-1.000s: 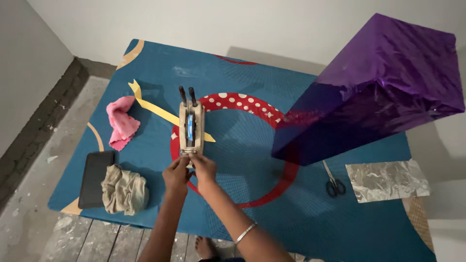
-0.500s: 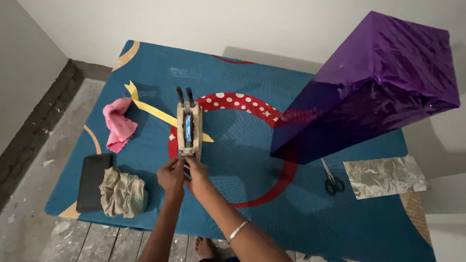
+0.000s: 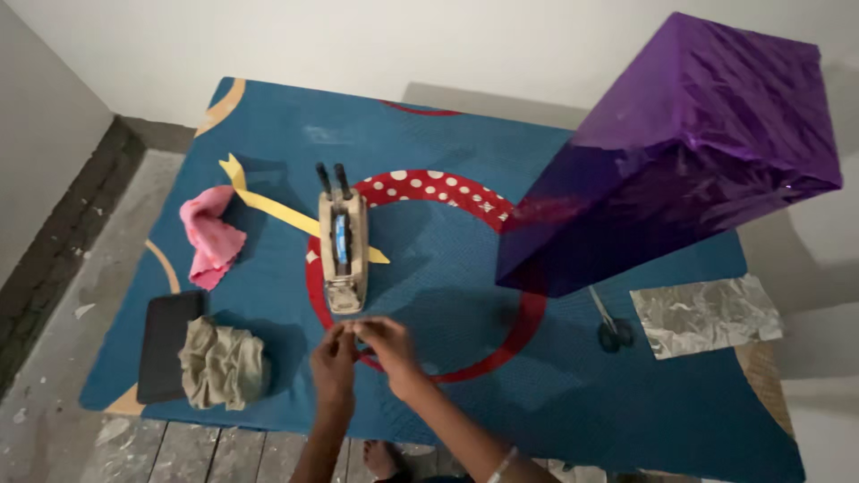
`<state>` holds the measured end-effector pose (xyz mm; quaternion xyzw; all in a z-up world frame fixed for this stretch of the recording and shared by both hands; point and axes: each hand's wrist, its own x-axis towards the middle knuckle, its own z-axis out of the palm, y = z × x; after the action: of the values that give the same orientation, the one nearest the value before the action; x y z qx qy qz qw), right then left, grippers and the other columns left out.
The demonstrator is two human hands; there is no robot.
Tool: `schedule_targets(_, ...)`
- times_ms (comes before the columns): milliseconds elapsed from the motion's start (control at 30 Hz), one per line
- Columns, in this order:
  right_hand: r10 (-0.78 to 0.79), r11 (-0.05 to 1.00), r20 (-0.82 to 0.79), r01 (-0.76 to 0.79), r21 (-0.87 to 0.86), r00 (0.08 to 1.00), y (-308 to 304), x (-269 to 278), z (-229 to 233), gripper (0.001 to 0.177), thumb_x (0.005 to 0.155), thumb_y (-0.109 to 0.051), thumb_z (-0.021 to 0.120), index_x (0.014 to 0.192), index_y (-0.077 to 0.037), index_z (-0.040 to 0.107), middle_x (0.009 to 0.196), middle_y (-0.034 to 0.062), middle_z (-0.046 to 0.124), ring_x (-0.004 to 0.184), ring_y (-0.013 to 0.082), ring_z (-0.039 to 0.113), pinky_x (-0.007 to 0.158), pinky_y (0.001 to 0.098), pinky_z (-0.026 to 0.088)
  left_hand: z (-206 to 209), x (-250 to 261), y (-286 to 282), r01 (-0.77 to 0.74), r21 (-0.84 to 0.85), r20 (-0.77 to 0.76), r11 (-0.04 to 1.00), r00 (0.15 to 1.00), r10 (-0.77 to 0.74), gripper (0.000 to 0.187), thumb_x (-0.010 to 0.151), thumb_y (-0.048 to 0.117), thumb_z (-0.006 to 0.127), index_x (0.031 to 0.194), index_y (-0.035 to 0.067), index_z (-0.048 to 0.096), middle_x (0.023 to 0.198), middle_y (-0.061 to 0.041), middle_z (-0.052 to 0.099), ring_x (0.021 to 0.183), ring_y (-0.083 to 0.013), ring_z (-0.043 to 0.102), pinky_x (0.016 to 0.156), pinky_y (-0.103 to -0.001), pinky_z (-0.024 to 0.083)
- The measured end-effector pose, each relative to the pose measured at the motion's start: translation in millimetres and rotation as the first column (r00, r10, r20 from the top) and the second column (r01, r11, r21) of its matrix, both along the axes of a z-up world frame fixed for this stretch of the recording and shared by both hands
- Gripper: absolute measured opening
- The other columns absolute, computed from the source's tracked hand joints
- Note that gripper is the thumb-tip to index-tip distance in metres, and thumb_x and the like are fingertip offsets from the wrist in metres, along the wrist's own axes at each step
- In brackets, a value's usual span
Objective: The person wraps a rectangular box with purple wrapping paper on a table. They use scissors to trim excess paper and a tape dispenser to secure the folds, completing the wrapping of the box.
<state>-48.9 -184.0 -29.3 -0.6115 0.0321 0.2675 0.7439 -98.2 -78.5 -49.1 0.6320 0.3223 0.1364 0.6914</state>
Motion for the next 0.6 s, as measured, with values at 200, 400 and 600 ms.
schedule_targets(200,-0.248,0.968,0.212,0.253,0.007,0.945,-62.6,1.5,93.0,0.037,0.093,-0.034,0.074,0.11,-0.002,0.077,0.096,0.0066,0.073,0.09,0.0147,0.068,0.078,0.0322,0.055,89.1,26.5,-72.2,0.205,-0.287,0.248,0.936,0.959,-0.135,0.031,0.099,0.023,0.06,0.12,0.002,0.071,0.102,-0.005,0.073,0.092,-0.0136,0.07,0.083,-0.032,0.059)
schedule_targets(400,-0.496,0.858,0.517,0.485,0.168,0.698,-121.8,5.7,161.8,0.024,0.099,-0.024,0.068,0.11,-0.002,0.071,0.103,0.0049,0.072,0.095,0.0107,0.069,0.085,0.0276,0.058,177.0,51.7,-140.5,0.4,-0.128,0.434,0.908,0.845,-0.311,0.026,0.1,0.018,0.064,0.114,-0.001,0.075,0.107,-0.005,0.061,0.102,-0.0154,0.067,0.091,-0.031,0.061)
schedule_targets(600,-0.631,0.725,0.627,0.635,0.268,0.456,-169.6,12.6,217.5,0.017,0.101,-0.016,0.071,0.11,-0.001,0.071,0.096,0.0038,0.07,0.081,0.0074,0.063,0.072,0.0213,0.053,248.1,71.6,-180.9,0.438,0.093,0.601,0.894,0.692,-0.401,0.02,0.094,0.008,0.073,0.112,0.0,0.078,0.11,-0.002,0.053,0.096,-0.0097,0.058,0.077,-0.026,0.052)
